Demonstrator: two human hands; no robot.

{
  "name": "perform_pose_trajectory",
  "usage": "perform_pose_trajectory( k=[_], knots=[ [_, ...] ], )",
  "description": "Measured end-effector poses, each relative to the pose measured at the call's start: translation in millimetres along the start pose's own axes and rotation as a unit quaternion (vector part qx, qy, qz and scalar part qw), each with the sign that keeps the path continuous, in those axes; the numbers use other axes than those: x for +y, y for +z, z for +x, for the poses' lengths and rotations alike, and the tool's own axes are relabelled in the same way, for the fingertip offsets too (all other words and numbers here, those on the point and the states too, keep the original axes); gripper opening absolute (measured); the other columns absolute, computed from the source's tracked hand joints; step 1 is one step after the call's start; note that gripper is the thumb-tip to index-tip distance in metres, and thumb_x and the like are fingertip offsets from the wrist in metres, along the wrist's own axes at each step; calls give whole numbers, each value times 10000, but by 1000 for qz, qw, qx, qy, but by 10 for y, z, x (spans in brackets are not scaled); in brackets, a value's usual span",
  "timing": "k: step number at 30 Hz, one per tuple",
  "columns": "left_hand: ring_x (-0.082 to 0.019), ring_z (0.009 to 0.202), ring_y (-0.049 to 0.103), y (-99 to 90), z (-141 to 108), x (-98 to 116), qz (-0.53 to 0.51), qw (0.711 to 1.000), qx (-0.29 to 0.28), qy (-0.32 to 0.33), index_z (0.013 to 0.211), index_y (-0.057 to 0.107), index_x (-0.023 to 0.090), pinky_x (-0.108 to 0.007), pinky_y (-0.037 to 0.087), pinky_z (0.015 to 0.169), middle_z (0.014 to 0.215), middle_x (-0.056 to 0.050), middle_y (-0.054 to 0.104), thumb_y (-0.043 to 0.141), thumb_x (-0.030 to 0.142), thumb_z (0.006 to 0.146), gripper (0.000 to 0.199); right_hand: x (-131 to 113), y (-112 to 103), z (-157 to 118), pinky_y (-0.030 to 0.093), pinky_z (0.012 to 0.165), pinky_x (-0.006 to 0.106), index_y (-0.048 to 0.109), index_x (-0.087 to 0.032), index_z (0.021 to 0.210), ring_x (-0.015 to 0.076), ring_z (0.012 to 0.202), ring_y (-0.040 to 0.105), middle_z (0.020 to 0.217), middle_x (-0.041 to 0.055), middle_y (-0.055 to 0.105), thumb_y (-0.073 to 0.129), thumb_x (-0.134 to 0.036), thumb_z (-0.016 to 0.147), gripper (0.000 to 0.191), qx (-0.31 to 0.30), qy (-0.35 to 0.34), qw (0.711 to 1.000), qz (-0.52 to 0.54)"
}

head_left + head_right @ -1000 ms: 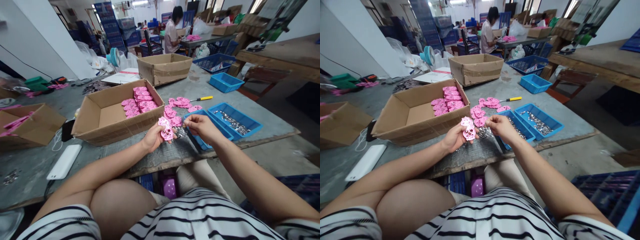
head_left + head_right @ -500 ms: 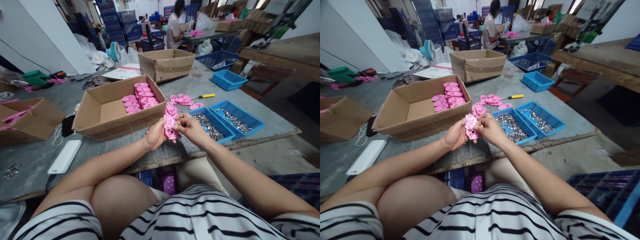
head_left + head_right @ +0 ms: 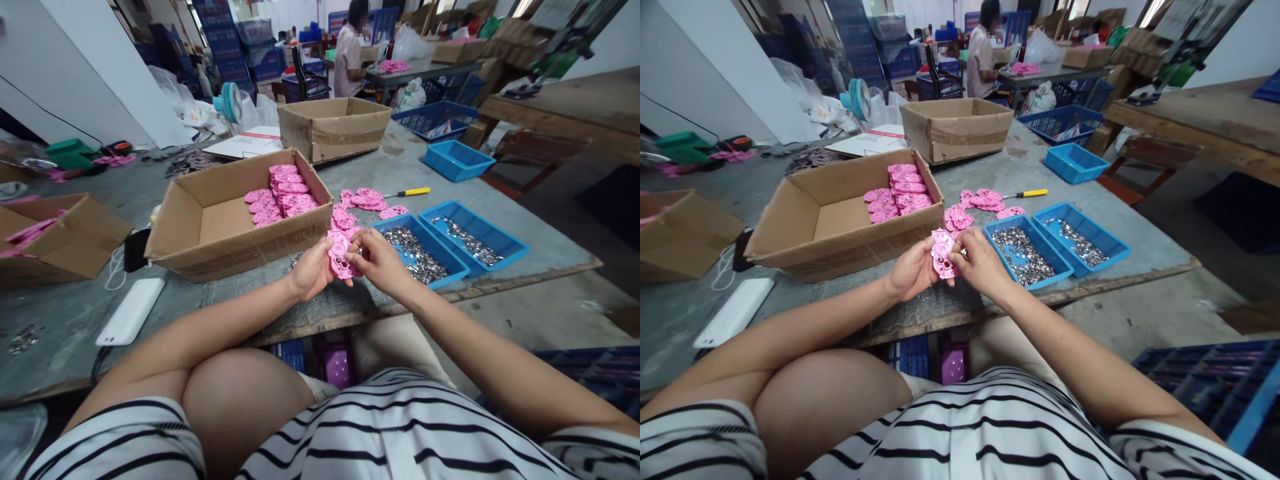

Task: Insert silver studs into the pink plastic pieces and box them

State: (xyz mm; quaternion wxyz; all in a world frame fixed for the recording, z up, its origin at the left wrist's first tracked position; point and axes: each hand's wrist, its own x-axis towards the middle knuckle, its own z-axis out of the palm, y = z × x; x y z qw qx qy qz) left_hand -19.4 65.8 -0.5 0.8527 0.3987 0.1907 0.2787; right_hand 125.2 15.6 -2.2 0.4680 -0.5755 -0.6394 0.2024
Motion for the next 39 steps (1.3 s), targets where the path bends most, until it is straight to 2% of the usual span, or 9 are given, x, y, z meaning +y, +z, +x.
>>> perform_pose_trajectory(
  k=[3, 6, 9, 12, 17, 24, 31, 35, 39],
  knots=[
    [-221, 656, 691, -27, 1, -9, 15, 1000, -11, -5, 1042, 502, 144, -295, 532, 467, 819, -79, 697, 463, 316, 877, 242, 79, -59, 27, 426, 707, 315, 534, -208, 672, 165, 748, 535, 814, 25, 587, 624, -288, 737, 137, 7, 53, 996, 76],
    [-231, 671, 702, -35, -13, -7, 42, 999, -13, 7, 1002, 453, 171, -286, 528, 484, 806, -66, 702, 561, 235, 791, 245, 159, -150, 67, 399, 643, 294, 538, -203, 677, 140, 655, 502, 722, 4, 574, 672, -375, 691, 220, 49, 116, 983, 135],
    [-223, 659, 701, -32, -24, -3, 62, 998, -1, 17, 974, 423, 183, -271, 519, 480, 798, -46, 697, 568, 134, 702, 312, 174, -198, 60, 383, 624, 286, 554, -198, 667, 130, 628, 484, 664, -11, 564, 711, -400, 653, 256, 58, 127, 981, 137],
    [-226, 652, 698, -35, -16, -7, 67, 998, 4, 17, 975, 419, 177, -279, 517, 475, 798, -45, 682, 536, 132, 690, 312, 110, -184, 5, 402, 639, 294, 569, -197, 671, 142, 649, 508, 671, -1, 583, 684, -384, 690, 220, 29, 98, 987, 124],
    [-211, 629, 677, -43, 6, -27, 60, 998, 21, 17, 993, 440, 180, -297, 523, 461, 811, -32, 653, 518, 123, 693, 316, 12, -130, -77, 418, 660, 303, 605, -205, 668, 172, 745, 539, 758, 30, 595, 631, -271, 761, 116, -9, -6, 1000, 24],
    [-162, 610, 625, 5, -21, -13, 23, 999, 34, 9, 951, 489, 169, -301, 542, 463, 801, -16, 623, 508, 81, 693, 274, 30, -66, -107, 434, 671, 301, 595, -217, 738, 173, 783, 535, 887, 42, 564, 617, -199, 800, 68, -30, -77, 993, -88],
    [-158, 600, 608, 9, -30, -22, 10, 999, 42, 1, 911, 497, 158, -311, 549, 466, 769, -21, 617, 493, 71, 697, 231, 28, -55, -104, 429, 667, 307, 488, -214, 759, 185, 795, 517, 888, 67, 530, 508, -151, 849, 111, -68, -124, 984, -106],
    [-158, 611, 611, -6, -24, -34, 18, 999, 44, 6, 895, 498, 157, -306, 553, 464, 759, -17, 611, 499, 72, 690, 222, 46, -32, -123, 424, 680, 327, 454, -220, 771, 193, 796, 505, 891, 76, 518, 471, -120, 846, 126, -71, -136, 980, -126],
    [-166, 618, 634, -19, -17, -33, 26, 999, 39, 10, 939, 487, 174, -301, 551, 466, 790, -13, 627, 520, 84, 671, 285, 62, -35, -116, 435, 710, 334, 435, -229, 762, 195, 824, 500, 884, 70, 505, 457, -174, 879, 131, -54, -126, 987, -82]
  ],
)
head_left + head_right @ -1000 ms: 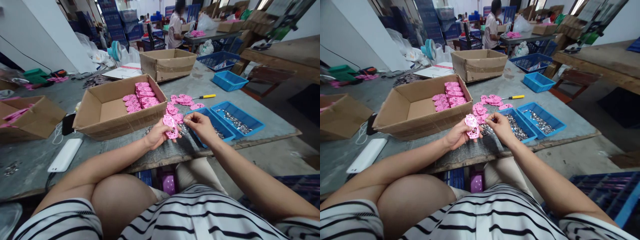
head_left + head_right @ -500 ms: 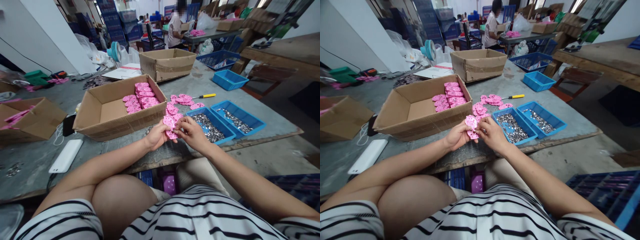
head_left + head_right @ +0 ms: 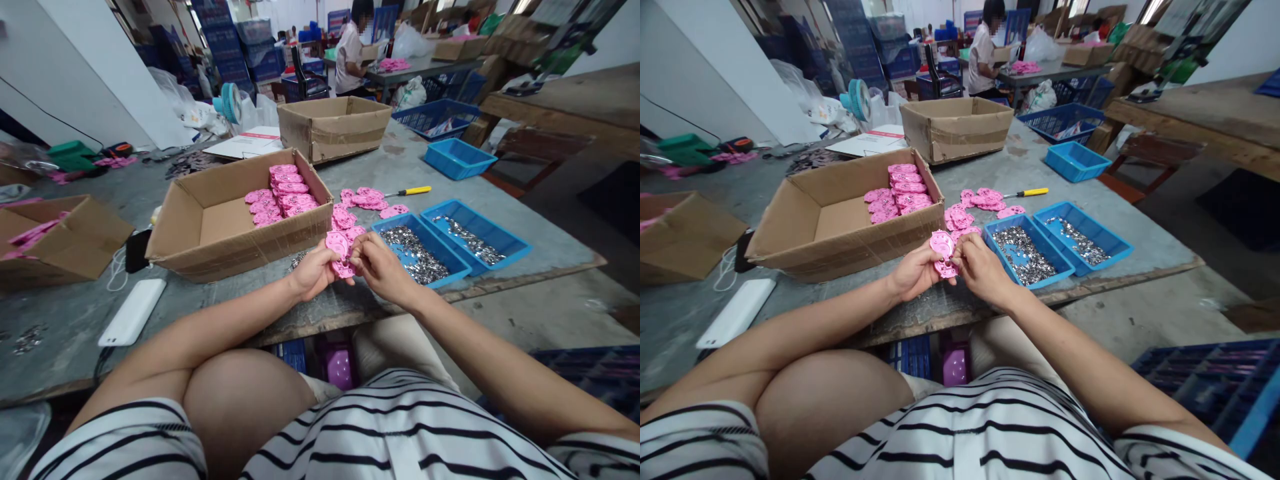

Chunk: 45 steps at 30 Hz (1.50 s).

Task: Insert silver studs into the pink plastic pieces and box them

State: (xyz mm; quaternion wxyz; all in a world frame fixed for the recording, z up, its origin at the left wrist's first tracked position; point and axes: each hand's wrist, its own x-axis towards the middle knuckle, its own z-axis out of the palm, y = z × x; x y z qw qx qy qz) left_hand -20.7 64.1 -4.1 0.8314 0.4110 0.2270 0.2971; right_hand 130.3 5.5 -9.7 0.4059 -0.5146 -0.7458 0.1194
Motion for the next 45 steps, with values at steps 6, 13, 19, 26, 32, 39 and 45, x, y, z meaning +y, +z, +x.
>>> perform_pose_trajectory(
  k=[6, 13, 19, 26, 32, 39, 45],
  knots=[
    [-192, 619, 675, 17, -11, 20, 47, 999, 1, 8, 955, 463, 177, -257, 513, 467, 775, -16, 643, 574, 81, 621, 364, 64, -102, 67, 432, 733, 333, 426, -231, 731, 193, 812, 488, 832, 49, 499, 465, -222, 886, 160, 7, 41, 999, 8],
    [-142, 523, 622, 22, -4, -28, 110, 992, 28, 48, 926, 485, 169, -214, 456, 396, 721, 3, 634, 787, 229, 581, 463, -44, -174, 114, 426, 724, 343, 447, -216, 764, 208, 832, 516, 923, 90, 510, 453, -125, 834, 115, -95, 65, 989, -93],
    [-131, 471, 601, 9, -6, -38, 133, 987, 70, 52, 924, 477, 176, -186, 401, 352, 678, 20, 631, 785, 190, 539, 493, -72, -126, 139, 418, 704, 317, 464, -215, 757, 201, 818, 510, 905, 81, 515, 479, -78, 782, 140, -128, 50, 985, -107],
    [-139, 480, 607, 7, 4, -17, 138, 981, 112, 72, 898, 484, 185, -181, 389, 359, 657, 19, 637, 735, 149, 550, 430, 31, 48, 82, 384, 626, 290, 485, -215, 667, 151, 654, 465, 668, -4, 504, 529, -308, 825, 188, 20, 181, 979, 90],
    [-138, 471, 602, 17, 8, -19, 128, 980, 128, 78, 912, 477, 182, -194, 404, 358, 671, 20, 637, 709, 132, 536, 445, 1, 188, 38, 338, 542, 269, 532, -202, 667, 115, 547, 422, 580, -36, 518, 694, -502, 651, 342, 69, 279, 920, 266],
    [-139, 469, 603, 17, 7, -24, 127, 980, 133, 82, 893, 480, 185, -199, 410, 360, 667, 19, 632, 717, 145, 534, 432, 0, 219, 60, 367, 608, 285, 551, -195, 637, 129, 610, 471, 620, -10, 565, 655, -388, 686, 225, 98, 242, 936, 238],
    [-146, 488, 600, 20, 3, -2, 115, 981, 133, 79, 860, 497, 163, -207, 420, 349, 650, 5, 642, 700, 162, 531, 387, -47, 163, 101, 255, 463, 245, 531, -191, 622, 72, 447, 332, 484, -68, 442, 700, -443, 632, 303, 91, 304, 884, 342]
  ],
)
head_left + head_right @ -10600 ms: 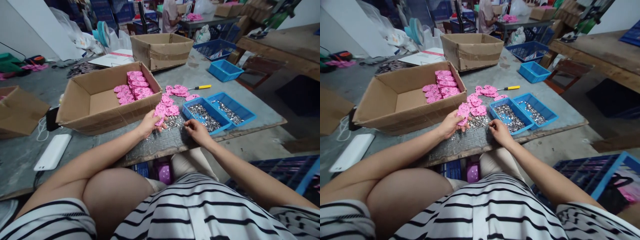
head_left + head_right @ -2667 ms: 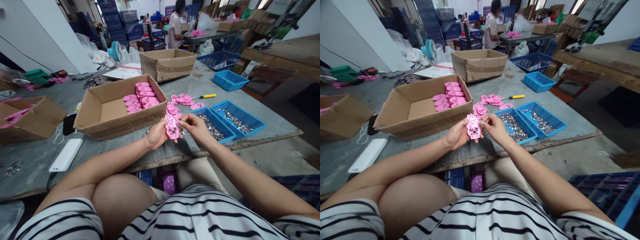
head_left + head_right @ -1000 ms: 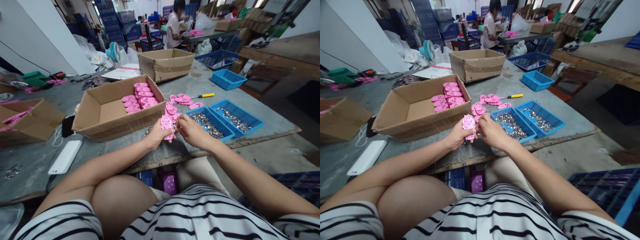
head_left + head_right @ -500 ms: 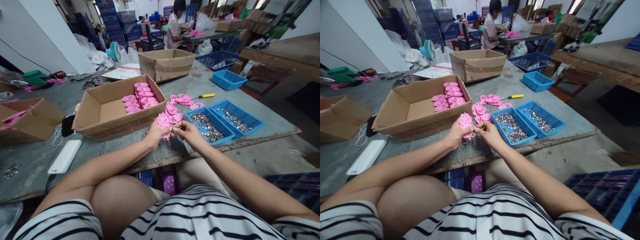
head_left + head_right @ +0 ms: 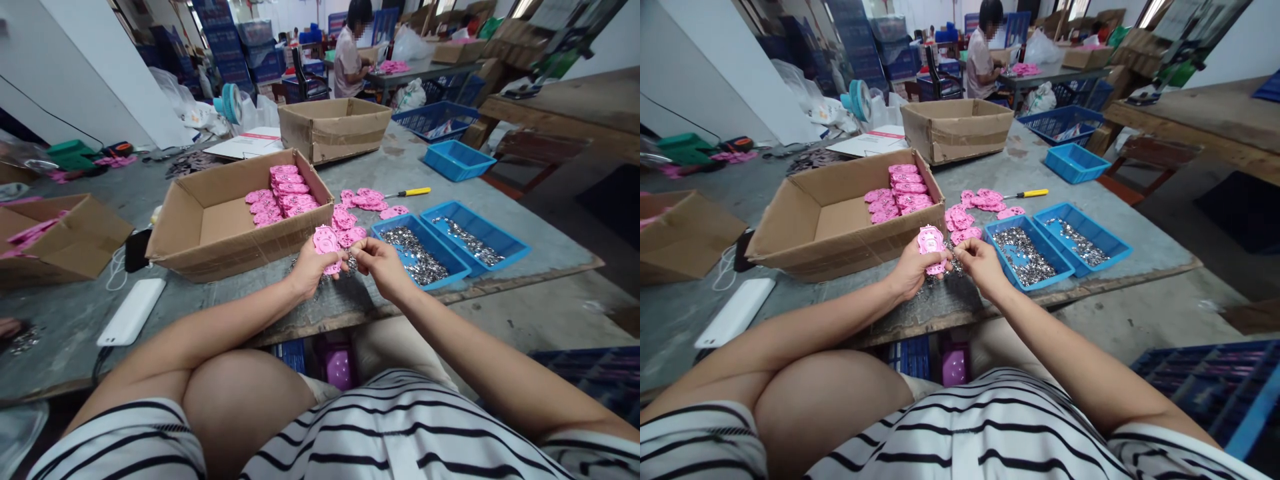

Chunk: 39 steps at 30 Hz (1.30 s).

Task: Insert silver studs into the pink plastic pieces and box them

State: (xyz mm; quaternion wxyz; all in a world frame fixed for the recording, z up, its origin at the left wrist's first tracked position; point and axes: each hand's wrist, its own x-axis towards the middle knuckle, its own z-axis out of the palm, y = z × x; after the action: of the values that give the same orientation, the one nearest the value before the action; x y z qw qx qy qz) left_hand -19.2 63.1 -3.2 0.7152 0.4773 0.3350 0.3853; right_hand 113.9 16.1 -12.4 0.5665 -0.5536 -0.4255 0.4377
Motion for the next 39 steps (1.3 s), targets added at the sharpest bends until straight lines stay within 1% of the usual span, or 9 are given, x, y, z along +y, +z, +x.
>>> perform_pose_trajectory(
  k=[7, 11, 13, 15, 17, 19, 22, 26, 39],
  knots=[
    [-140, 503, 604, -1, -7, 1, -10, 1000, -17, -7, 863, 502, 163, -206, 426, 366, 678, 5, 649, 728, 179, 551, 386, -55, -24, -12, 230, 437, 238, 532, -189, 594, 60, 424, 324, 464, -72, 432, 756, -446, 581, 341, -2, 19, 999, 28],
    [-158, 522, 618, -5, 8, 0, -41, 999, -17, -31, 890, 510, 169, -224, 436, 398, 675, -7, 654, 686, 273, 671, 299, -52, -15, -20, 247, 450, 246, 545, -193, 593, 70, 442, 329, 484, -66, 438, 759, -451, 585, 335, 0, 23, 1000, 17],
    [-185, 606, 652, -1, 14, 6, -75, 996, -13, -43, 956, 533, 165, -252, 473, 449, 739, -31, 681, 632, 322, 754, 274, -62, -10, -24, 317, 502, 255, 553, -192, 571, 86, 500, 397, 541, -49, 468, 769, -438, 582, 327, 8, 3, 1000, 10],
    [-211, 772, 683, 12, 13, 16, -112, 993, -25, -41, 1059, 558, 159, -295, 535, 580, 858, -55, 711, 580, 327, 823, 290, -81, -6, -28, 408, 640, 282, 551, -188, 531, 124, 656, 519, 678, -11, 543, 784, -419, 570, 330, 18, -24, 1000, 9],
    [-218, 963, 670, 32, 2, 28, -143, 988, -50, -24, 1157, 568, 158, -336, 546, 790, 975, -65, 720, 546, 297, 866, 323, -105, -4, -32, 423, 816, 329, 555, -185, 507, 184, 888, 572, 863, 32, 606, 789, -415, 570, 334, 22, -38, 999, 3],
    [-215, 1121, 618, 52, -13, 35, -167, 983, -71, -7, 1242, 552, 175, -359, 476, 971, 1076, -60, 711, 538, 260, 881, 371, -129, 1, -37, 385, 924, 372, 572, -185, 509, 228, 1049, 543, 1008, 62, 633, 779, -429, 586, 329, 14, -37, 999, -8],
    [-204, 1270, 517, 71, -35, 32, -188, 979, -84, -1, 1362, 469, 227, -369, 360, 1102, 1224, -37, 663, 557, 210, 874, 496, -153, 16, -47, 344, 985, 413, 583, -187, 507, 257, 1124, 515, 1108, 84, 646, 782, -447, 577, 335, 2, -20, 1000, -8],
    [-185, 1334, 450, 74, -47, 14, -203, 975, -87, -4, 1443, 358, 260, -367, 290, 1153, 1314, -20, 612, 539, 154, 877, 603, -157, 45, -60, 321, 1018, 442, 589, -189, 501, 280, 1159, 512, 1148, 96, 652, 799, -427, 539, 320, 22, -1, 1000, 9],
    [-168, 1303, 488, 113, -94, 60, -255, 964, -74, -31, 1508, 186, 258, -402, 236, 1179, 1327, -35, 605, 407, 57, 913, 666, -134, 105, -68, 325, 1020, 414, 583, -198, 469, 288, 1205, 512, 970, 80, 701, 794, -376, 543, 286, 22, -8, 997, 68]
  ],
)
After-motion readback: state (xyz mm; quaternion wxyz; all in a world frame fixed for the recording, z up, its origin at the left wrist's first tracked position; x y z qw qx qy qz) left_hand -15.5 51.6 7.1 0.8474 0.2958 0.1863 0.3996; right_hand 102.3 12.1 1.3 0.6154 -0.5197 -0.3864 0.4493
